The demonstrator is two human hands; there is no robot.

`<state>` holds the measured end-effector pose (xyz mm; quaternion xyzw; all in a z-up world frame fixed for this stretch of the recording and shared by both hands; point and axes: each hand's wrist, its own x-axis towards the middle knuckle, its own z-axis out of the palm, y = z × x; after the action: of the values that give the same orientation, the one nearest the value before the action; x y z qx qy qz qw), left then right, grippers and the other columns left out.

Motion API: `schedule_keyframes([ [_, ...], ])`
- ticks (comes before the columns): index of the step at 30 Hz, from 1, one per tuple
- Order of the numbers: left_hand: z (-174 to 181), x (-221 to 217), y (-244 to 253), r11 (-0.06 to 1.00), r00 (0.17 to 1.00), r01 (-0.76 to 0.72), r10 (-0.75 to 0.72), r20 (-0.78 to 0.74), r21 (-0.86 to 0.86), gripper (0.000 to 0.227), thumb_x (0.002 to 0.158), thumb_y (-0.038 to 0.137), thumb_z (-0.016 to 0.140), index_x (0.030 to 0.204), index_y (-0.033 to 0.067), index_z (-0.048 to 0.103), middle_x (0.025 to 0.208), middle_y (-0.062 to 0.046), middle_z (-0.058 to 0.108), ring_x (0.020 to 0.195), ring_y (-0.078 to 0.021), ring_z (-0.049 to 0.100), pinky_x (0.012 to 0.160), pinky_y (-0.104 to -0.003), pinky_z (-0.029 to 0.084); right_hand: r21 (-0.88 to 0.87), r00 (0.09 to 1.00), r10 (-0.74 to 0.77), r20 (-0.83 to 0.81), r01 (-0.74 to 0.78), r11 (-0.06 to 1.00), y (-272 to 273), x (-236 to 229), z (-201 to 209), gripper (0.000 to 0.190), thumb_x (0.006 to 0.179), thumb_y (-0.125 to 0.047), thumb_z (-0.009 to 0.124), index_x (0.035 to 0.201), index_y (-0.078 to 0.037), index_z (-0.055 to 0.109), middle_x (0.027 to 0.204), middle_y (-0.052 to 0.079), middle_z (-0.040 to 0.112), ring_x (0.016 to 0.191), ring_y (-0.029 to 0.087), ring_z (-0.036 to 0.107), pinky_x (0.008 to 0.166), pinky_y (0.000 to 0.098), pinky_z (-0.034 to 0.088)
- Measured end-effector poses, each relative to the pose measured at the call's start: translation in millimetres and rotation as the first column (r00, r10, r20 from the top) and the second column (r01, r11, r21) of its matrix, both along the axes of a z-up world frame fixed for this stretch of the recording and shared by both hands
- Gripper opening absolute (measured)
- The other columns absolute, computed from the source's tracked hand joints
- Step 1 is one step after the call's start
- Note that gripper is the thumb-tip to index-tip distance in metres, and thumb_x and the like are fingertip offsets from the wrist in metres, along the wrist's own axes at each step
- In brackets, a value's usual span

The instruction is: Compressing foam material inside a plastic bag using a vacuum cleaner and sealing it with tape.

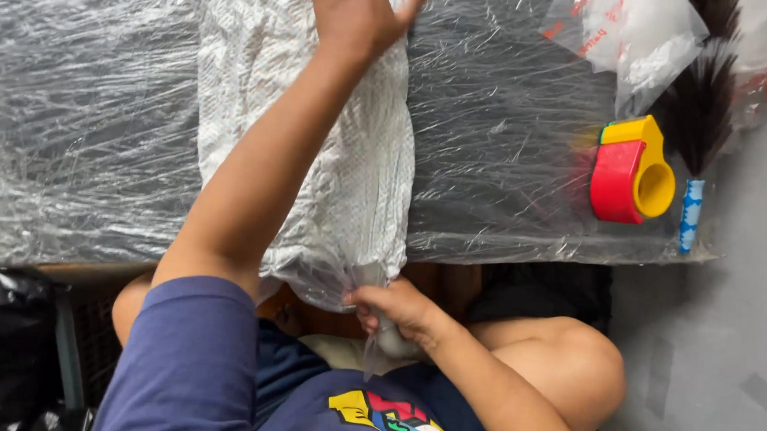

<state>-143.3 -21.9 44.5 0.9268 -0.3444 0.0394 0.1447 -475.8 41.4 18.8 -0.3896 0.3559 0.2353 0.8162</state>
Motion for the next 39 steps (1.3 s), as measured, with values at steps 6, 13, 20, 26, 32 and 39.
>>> schedule_keyframes([
  [6, -12, -103, 80, 0.976, 0.977, 0.207, -0.204, -0.057, 0.065, 0.121, 0.087, 0.082, 0.064, 0.165, -0.0019, 0.025, 0.161, -0.035, -0.004, 0.14, -0.0526, -0.021, 0.102, -0.086, -0.008, 0.092, 1.0, 0.017, 0.009, -0.018, 0.996, 0, -1, -9, 0.008, 0.087, -0.005, 0.066, 0.088, 0.003, 0.066, 0.063, 0.007, 0.054, 0.05, 0.014, 0.047, 0.047, 0.0277, 0.041],
  [13, -24, -113, 83, 0.986, 0.974, 0.163, -0.157, -0.162, 0.027, 0.112, 0.084, 0.049, 0.077, 0.163, 0.0045, 0.011, 0.166, -0.037, 0.011, 0.15, -0.0569, 0.001, 0.106, -0.075, -0.018, 0.069, 0.997, -0.069, 0.036, 0.066, 0.995, 7, -6, 0, 0.008, 0.086, -0.005, 0.068, 0.082, 0.0, 0.063, 0.064, 0.006, 0.053, 0.049, 0.011, 0.047, 0.048, 0.0274, 0.04],
  [20, -27, -122, 86, 0.993, 0.989, 0.116, -0.115, -0.094, 0.004, 0.102, 0.086, 0.044, 0.073, 0.162, 0.0068, 0.017, 0.165, -0.034, 0.016, 0.151, -0.0478, 0.003, 0.11, -0.071, -0.015, 0.035, 0.996, -0.011, 0.089, 0.008, 0.999, 5, 0, -1, 0.008, 0.086, -0.009, 0.066, 0.088, -0.001, 0.066, 0.064, 0.004, 0.053, 0.049, 0.01, 0.046, 0.048, 0.026, 0.04],
  [26, -40, -134, 174, 0.99, 0.886, -0.106, 0.052, 0.461, 0.092, 0.13, 0.096, 0.113, 0.044, 0.169, 0.0065, 0.024, 0.168, -0.029, -0.021, 0.151, -0.0466, -0.034, 0.115, -0.073, -0.027, 0.04, 0.998, -0.036, 0.057, 0.034, 0.999, 3, 0, -5, 0.013, 0.087, -0.009, 0.065, 0.094, 0.003, 0.066, 0.069, 0.006, 0.052, 0.052, 0.011, 0.047, 0.05, 0.0264, 0.04],
  [32, -23, -130, 241, 0.95, 0.902, -0.303, 0.31, -0.3, 0.069, 0.123, 0.084, 0.092, 0.031, 0.163, 0.0018, 0.006, 0.168, -0.026, -0.003, 0.154, -0.0352, -0.009, 0.123, -0.055, -0.004, 0.043, 0.997, -0.003, 0.083, -0.001, 0.999, 5, 2, -7, 0.007, 0.086, -0.007, 0.067, 0.087, 0.0, 0.064, 0.065, 0.005, 0.051, 0.049, 0.01, 0.046, 0.048, 0.0266, 0.041],
  [39, -43, -125, 239, 0.923, 0.902, -0.376, 0.345, -0.26, -0.082, 0.117, 0.091, 0.087, 0.035, 0.16, -0.0031, 0.009, 0.168, -0.025, 0.001, 0.155, -0.0337, -0.007, 0.127, -0.05, -0.006, 0.011, 0.997, 0.014, 0.081, -0.015, 1.0, 4, 7, -19, 0.012, 0.086, -0.008, 0.065, 0.095, -0.001, 0.065, 0.066, 0.004, 0.051, 0.049, 0.01, 0.046, 0.05, 0.0261, 0.04],
])
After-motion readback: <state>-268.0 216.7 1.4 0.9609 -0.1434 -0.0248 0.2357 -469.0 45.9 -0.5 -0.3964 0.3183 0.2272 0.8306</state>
